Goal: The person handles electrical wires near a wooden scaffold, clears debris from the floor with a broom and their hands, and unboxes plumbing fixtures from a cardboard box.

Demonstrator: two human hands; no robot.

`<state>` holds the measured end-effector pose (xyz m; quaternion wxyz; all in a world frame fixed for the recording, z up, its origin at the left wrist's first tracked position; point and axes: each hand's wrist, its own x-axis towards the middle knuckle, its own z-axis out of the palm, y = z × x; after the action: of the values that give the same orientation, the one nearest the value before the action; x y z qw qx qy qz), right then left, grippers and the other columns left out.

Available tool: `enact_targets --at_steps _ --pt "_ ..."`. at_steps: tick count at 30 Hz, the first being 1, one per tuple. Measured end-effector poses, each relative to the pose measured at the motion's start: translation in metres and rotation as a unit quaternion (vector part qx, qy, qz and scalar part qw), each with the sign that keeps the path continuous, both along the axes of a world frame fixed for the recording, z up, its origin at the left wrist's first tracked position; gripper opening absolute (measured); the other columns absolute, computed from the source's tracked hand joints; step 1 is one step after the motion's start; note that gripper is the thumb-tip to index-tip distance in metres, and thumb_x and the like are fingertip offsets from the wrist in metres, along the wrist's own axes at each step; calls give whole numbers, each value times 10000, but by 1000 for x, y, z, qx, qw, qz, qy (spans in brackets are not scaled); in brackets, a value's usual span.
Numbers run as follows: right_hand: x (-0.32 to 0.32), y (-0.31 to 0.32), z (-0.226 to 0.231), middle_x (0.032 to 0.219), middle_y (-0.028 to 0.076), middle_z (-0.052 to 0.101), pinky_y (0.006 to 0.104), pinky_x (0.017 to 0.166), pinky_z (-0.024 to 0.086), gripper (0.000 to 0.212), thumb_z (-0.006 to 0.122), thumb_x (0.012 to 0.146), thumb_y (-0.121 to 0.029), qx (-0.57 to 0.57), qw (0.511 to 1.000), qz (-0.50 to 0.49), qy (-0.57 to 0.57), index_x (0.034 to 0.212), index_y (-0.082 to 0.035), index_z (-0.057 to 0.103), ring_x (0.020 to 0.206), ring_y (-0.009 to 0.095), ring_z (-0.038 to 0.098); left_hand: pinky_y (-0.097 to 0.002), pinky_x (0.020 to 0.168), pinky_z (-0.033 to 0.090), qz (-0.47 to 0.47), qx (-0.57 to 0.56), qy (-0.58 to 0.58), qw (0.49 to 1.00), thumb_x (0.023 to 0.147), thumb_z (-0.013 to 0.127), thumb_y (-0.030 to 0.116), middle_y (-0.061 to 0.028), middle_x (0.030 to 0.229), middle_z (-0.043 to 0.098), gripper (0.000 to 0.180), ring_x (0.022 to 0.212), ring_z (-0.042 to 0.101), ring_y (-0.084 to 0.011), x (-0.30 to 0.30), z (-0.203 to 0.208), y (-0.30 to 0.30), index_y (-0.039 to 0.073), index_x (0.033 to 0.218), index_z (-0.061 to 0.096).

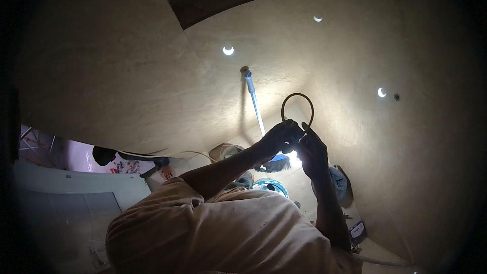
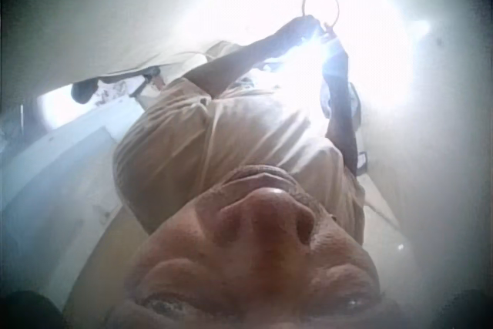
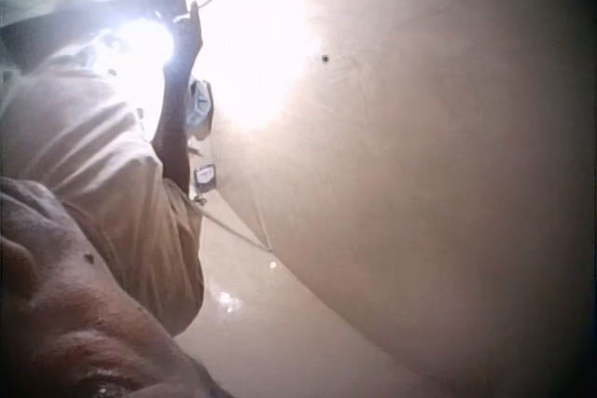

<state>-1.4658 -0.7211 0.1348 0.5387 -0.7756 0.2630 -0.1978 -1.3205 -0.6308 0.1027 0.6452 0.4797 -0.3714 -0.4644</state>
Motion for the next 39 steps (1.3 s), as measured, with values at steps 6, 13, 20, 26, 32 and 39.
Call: enact_targets --at_steps 6,13,20,26,32,39 --pt "23 -4 10 895 66 663 294 685 498 308 706 887 -218 -38 998 -45 -6 1116 -22 647 775 125 627 -327 655 511 -46 56 -16 997 993 486 312 -107 982 572 307 808 619 -190 10 1 -9 25 1075 556" --pt "22 -26 -11 813 39 639 256 550 485 148 594 953 -107 36 997 -34 -61 1073 -23 605 667 88 595 -387 783 537 224 40 105 968 994 547 390 -73 1072 611 365 1000 633 -200 59 -24 -13 90 1200 523" --pt "48 -26 -4 692 11 542 259 590 475 400 515 992 -82 133 987 -47 -71 1385 -6 515 600 93 551 -397 896 484 503 240 -99 824 901 676 241 -219 1134 606 456 1034 603 -299 189 -105 -14 -68 1206 535" --pt "56 -27 12 681 -2 533 256 513 441 432 483 1019 -173 107 993 -34 -33 1430 -37 483 538 74 497 -438 907 494 507 140 -248 813 914 658 239 -212 1115 662 391 1055 643 -352 210 -112 -37 -10 1197 555" --pt "57 -34 18 646 -51 448 230 491 379 445 502 1042 -338 226 970 -86 22 1412 -91 523 515 42 433 -408 813 511 442 121 -266 848 917 691 254 -166 1013 699 298 924 671 -316 174 -87 -51 47 1121 628" --pt "67 -30 33 651 -14 500 257 484 388 293 587 1008 -335 187 978 -82 -52 1040 -47 634 515 86 456 -309 687 488 291 7 -167 942 962 600 180 -62 789 640 131 715 586 -157 138 -61 -36 50 966 586"
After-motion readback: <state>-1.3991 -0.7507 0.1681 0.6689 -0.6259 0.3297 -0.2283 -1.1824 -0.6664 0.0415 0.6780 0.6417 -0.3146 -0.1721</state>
